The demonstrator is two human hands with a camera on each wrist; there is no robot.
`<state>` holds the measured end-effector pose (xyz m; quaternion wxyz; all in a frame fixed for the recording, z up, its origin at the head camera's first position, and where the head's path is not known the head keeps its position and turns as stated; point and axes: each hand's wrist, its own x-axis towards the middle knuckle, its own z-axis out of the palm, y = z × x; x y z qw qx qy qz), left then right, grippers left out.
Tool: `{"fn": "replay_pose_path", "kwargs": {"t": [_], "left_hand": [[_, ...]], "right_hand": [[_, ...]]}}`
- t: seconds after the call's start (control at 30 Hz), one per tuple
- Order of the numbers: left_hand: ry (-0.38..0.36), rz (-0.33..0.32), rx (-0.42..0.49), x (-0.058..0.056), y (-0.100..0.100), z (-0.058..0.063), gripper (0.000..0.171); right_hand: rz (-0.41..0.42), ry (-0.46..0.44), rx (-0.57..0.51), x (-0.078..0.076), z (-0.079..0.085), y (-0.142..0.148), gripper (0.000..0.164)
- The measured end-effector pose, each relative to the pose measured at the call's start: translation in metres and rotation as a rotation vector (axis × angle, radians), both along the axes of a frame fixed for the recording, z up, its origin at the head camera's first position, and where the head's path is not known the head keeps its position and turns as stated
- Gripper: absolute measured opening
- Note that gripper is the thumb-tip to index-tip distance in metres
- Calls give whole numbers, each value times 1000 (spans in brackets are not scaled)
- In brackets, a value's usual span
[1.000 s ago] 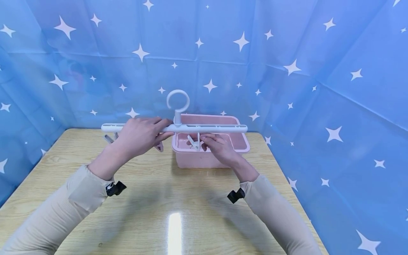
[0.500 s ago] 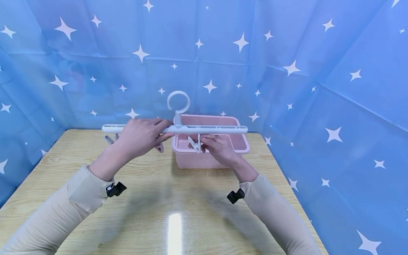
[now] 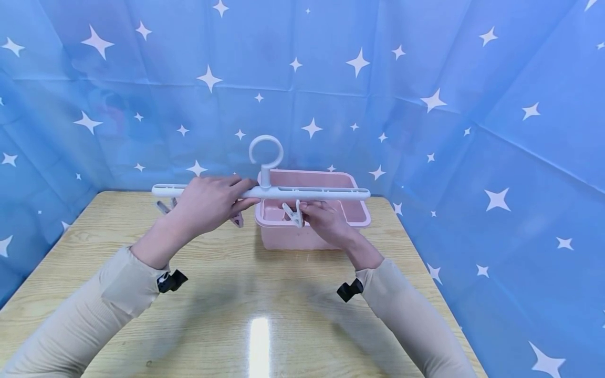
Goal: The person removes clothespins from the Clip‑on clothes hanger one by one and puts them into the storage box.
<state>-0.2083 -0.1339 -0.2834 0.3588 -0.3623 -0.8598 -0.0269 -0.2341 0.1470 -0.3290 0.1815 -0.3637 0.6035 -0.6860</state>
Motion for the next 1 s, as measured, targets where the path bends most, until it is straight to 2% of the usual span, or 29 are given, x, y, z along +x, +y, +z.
{"fn": "replay_pose_path", "kwargs": {"t": [0.23, 0.43, 0.6, 0.8, 1.0], "left_hand": [[2, -11, -13, 1, 0, 2, 45], [-3, -16, -3, 2, 1, 3, 36], [-2, -13, -7, 4, 0, 3, 36], [-17, -21, 4, 4, 0, 3, 36], [-20, -24, 6, 3, 0, 4, 37]], "right_hand": [[35, 3, -41, -2, -2, 2, 21], [13, 46, -44, -3, -5, 3, 20], [-81, 84, 36, 0, -6, 6, 18], [-248, 98, 168, 4, -6, 8, 28], [-305, 102, 187, 3, -6, 10, 31]]}}
